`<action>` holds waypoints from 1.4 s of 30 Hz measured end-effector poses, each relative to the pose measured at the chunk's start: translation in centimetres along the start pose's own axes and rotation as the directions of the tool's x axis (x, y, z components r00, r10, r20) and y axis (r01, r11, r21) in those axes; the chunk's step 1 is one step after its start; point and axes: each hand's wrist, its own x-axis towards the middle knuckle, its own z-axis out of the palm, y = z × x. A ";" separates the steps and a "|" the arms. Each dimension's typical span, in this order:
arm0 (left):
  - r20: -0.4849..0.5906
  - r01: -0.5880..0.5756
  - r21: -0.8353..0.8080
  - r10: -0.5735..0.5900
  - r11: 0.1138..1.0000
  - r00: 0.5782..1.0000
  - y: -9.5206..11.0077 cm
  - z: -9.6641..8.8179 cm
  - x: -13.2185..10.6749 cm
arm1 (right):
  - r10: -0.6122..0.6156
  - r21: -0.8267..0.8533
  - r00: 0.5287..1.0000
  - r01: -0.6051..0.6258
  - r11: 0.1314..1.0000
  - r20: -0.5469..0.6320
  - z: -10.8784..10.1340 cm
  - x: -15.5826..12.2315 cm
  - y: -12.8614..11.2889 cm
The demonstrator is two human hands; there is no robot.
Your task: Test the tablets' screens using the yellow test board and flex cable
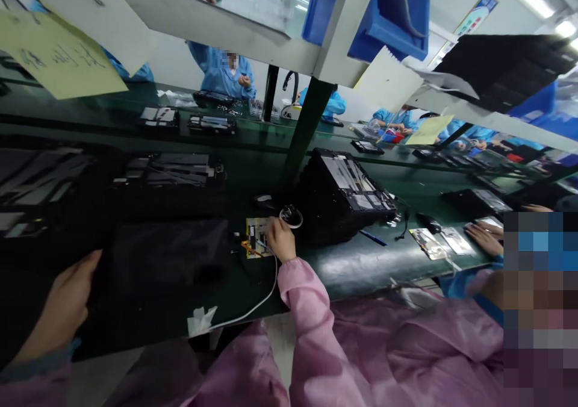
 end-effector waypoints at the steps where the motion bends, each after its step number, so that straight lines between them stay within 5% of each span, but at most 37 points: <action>1: 0.043 0.049 0.033 -0.051 0.998 0.998 0.2 -0.1 0.2 | 0.006 0.013 1.000 -0.006 1.000 -0.013 -0.5 -0.2 -0.2; 4: 0.183 -0.018 0.266 -0.032 0.964 0.983 1.5 -1.0 0.6 | -0.007 0.099 1.000 0.009 0.995 -0.018 -2.5 -1.8 -1.2; 7: 0.153 -0.304 0.451 0.262 0.839 0.953 3.5 -1.6 -1.0 | -0.129 0.206 0.987 0.106 0.973 0.100 -4.4 -4.6 -2.6; 10: 0.109 -0.509 0.429 0.516 0.746 0.849 6.4 -0.8 -5.6 | -0.229 0.188 0.949 0.190 0.964 0.217 -5.3 -7.3 -3.3; 12: 0.312 -0.661 0.170 0.596 0.731 0.740 8.5 1.0 -9.8 | -0.233 0.161 0.947 0.201 0.966 0.219 -5.1 -8.5 -3.3; 15: 0.607 -0.754 -0.101 0.641 0.649 0.470 11.4 5.4 -15.4 | -0.232 0.181 0.958 0.201 0.963 0.168 -4.2 -9.2 -3.0; 17: 0.736 -0.778 -0.037 0.544 0.627 0.403 12.7 8.5 -17.4 | -0.216 0.203 0.966 0.185 0.962 0.140 -3.6 -9.2 -3.0; 22: 0.812 -0.829 0.132 0.420 0.543 0.404 13.2 12.4 -17.8 | -0.171 0.208 0.972 0.136 0.969 0.162 -2.8 -9.2 -3.5; 29: 0.752 -0.848 0.176 0.488 0.500 0.444 12.1 12.5 -18.3 | -0.116 0.283 0.979 0.065 0.957 0.166 -2.3 -9.2 -3.4; 42: 0.698 -0.772 0.139 0.491 0.620 0.520 11.8 13.4 -18.6 | 0.007 0.421 0.987 -0.075 0.904 0.161 -2.4 -8.9 -3.2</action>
